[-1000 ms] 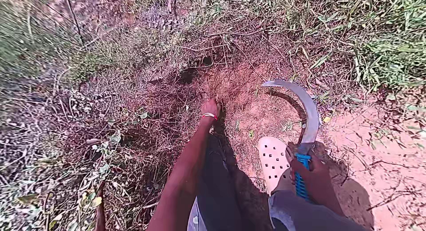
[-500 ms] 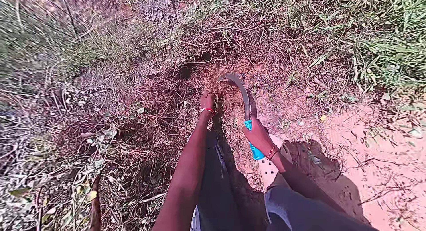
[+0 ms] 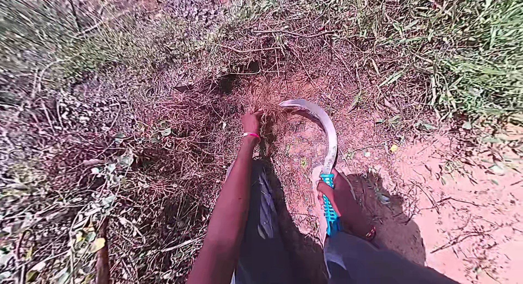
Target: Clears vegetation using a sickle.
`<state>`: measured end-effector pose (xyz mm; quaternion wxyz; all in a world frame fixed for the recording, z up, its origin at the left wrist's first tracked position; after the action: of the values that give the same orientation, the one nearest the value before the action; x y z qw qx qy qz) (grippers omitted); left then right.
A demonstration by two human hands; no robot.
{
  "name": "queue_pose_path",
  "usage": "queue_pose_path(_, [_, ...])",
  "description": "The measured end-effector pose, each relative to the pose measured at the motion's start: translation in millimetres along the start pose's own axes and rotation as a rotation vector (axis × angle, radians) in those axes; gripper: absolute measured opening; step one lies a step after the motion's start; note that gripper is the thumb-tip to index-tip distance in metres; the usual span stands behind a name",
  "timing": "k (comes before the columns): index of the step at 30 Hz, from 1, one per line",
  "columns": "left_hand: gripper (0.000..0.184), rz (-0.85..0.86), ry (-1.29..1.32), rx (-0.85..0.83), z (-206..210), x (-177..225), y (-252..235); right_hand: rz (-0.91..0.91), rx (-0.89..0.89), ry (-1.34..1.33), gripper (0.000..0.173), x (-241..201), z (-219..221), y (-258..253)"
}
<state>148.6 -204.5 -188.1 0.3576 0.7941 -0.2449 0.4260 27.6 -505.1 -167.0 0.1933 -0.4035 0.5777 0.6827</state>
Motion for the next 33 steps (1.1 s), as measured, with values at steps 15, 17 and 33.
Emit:
queue_pose_path(15, [0.037, -0.039, -0.073, 0.258, -42.3, -10.7, 12.7, 0.117, -0.188, 0.264, 0.057, 1.4, 63.3, -59.7])
queue_pose_path(17, [0.032, -0.080, 0.062, 0.340, -48.1, -9.8, 6.7, 0.123, -0.214, 0.163, 0.048, 13.9, 49.1, -28.8])
queue_pose_path(33, [0.024, -0.054, 0.345, 0.543, -91.2, -21.8, 26.5, 0.151, -0.207, -0.709, 0.014, 27.5, 20.2, -20.2])
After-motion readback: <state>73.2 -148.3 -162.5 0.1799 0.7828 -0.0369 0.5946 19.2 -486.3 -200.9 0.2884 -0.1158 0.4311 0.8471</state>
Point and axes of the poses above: each hand's wrist, its own y-axis away from the middle knuckle, its own z-axis out of the palm, x = y × z, the point moved 5 cm from there along -y, towards the middle knuckle, and after that the axes turned 2 degrees about y, right-handed, at the moved point
